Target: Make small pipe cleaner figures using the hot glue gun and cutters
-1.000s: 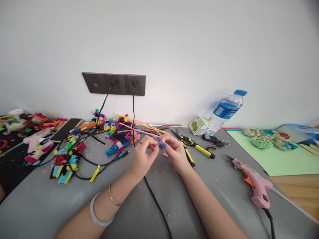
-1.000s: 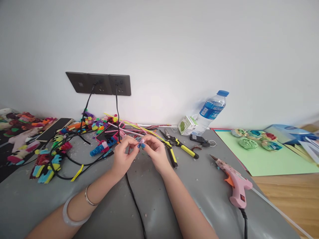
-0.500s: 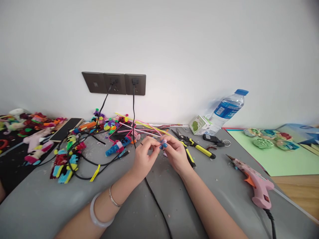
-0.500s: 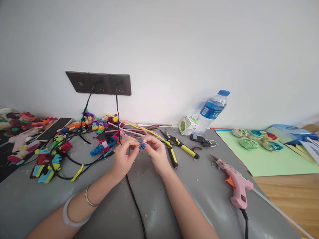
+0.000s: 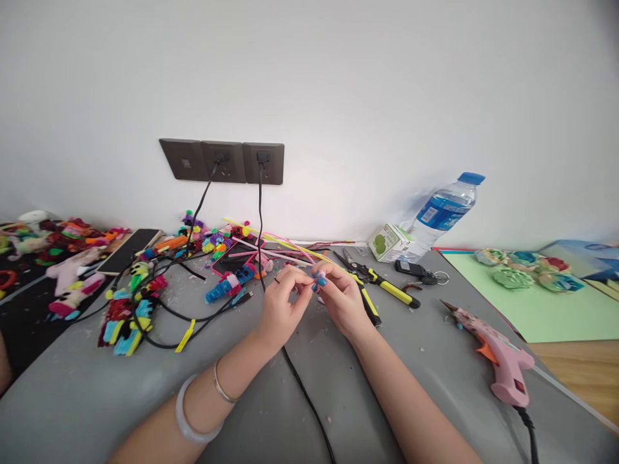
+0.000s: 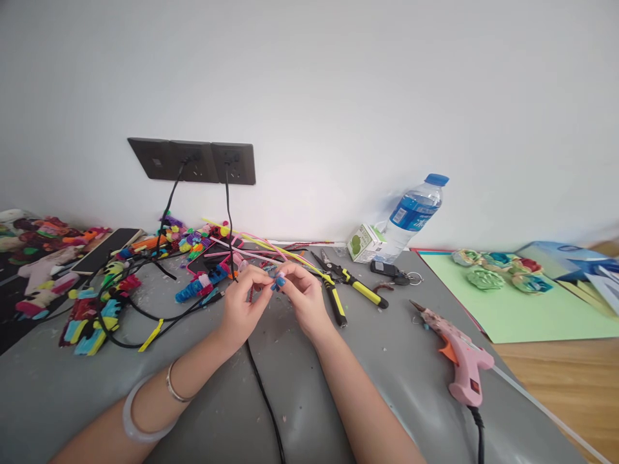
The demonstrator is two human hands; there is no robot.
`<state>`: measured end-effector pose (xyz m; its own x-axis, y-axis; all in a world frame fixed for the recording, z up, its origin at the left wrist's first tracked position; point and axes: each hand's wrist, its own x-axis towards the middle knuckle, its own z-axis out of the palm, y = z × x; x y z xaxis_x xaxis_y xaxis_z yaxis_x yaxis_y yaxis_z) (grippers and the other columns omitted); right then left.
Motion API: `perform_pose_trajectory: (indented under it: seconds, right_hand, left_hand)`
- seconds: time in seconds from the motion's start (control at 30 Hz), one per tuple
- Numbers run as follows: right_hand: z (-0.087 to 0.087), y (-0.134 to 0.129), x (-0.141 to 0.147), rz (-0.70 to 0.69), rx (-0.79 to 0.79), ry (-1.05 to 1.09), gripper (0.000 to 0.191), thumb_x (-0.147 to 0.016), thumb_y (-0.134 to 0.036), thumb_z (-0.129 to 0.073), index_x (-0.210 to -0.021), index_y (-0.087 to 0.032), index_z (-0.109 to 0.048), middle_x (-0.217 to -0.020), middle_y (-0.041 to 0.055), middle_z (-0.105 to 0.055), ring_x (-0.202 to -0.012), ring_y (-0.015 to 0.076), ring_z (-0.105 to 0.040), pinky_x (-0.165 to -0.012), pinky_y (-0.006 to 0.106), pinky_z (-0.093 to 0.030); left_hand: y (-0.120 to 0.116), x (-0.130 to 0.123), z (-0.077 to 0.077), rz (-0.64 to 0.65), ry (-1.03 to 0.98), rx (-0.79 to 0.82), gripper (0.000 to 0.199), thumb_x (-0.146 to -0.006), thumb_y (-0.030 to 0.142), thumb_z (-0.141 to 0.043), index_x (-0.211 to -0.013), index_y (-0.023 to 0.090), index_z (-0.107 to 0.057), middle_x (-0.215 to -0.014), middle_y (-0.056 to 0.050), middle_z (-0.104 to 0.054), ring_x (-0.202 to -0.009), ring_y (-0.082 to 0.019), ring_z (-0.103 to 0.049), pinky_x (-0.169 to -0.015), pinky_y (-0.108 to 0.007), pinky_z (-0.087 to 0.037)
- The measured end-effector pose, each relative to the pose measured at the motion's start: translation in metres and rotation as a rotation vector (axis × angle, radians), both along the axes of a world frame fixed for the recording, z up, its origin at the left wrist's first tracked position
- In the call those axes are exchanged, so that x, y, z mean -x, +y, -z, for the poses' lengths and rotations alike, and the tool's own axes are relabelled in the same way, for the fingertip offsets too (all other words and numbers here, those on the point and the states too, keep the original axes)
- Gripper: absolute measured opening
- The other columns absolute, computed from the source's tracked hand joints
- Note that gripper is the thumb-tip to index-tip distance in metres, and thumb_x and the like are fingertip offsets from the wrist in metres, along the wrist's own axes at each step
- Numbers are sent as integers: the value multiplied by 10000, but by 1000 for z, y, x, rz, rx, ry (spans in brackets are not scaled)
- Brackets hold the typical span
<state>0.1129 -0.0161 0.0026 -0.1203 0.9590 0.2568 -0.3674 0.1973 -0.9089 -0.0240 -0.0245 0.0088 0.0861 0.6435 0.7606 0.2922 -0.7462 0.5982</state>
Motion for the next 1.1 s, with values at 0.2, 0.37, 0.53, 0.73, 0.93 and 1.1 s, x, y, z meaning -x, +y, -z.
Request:
perform_pose_trajectory:
  seconds: [0.2,0.37,0.53,0.73,0.93,1.1]
  right_hand:
    - [-2,-1,0,-15,-11,14,251,-808,-437,-753,-773,-228,-618,-852,16,-562,-755,161,-517,-703,289,-475]
    - [1,1,0,-40,7,-6,245,-776,-425,-789,-879,-237,-671,-855,9,-589,-742,152,-535,-707,285,-482]
    - [1,4,-5,67,-78,-100,289,-787,-439,-776,-975,-252,-660,-877,18,-607,-765,168,-549,-695,293,-481]
    - [-5,9,-21,175,-317,-266,121,-860,-345,-718,-931,-250,-690,-969,60,-611,-860,199,-553,-719,327,-458]
    - [-12,6,-26,252,-415,-462,44,-902,-268,-666,-932,-246,-690,-926,64,-622,-841,210,-551,-705,351,-428]
    - [-15,5,-26,257,-447,-496,25,-898,-239,-670,-899,-246,-695,-905,54,-629,-808,201,-555,-704,350,-425]
  left_hand:
    - [0,-1,0,3,-5,-17,93,-937,142,-565,-861,196,-568,-783,-4,-613,-732,-124,-588,-654,-237,-460]
    - [3,2,-1,-12,-24,1,81,-939,144,-568,-873,189,-582,-797,-4,-611,-722,-114,-581,-633,-223,-454]
    - [6,7,-4,-46,11,1,88,-953,163,-552,-898,188,-616,-829,-27,-649,-733,-128,-598,-629,-236,-473]
    - [8,10,-5,-70,46,-31,99,-956,170,-552,-924,197,-642,-845,-30,-665,-740,-134,-627,-655,-247,-511]
    - [9,11,-4,-60,66,-24,115,-962,173,-546,-952,200,-657,-869,-35,-676,-762,-137,-651,-675,-252,-538]
    - [9,11,-5,-63,87,-43,111,-957,159,-558,-949,197,-661,-865,-32,-676,-749,-130,-641,-679,-251,-525]
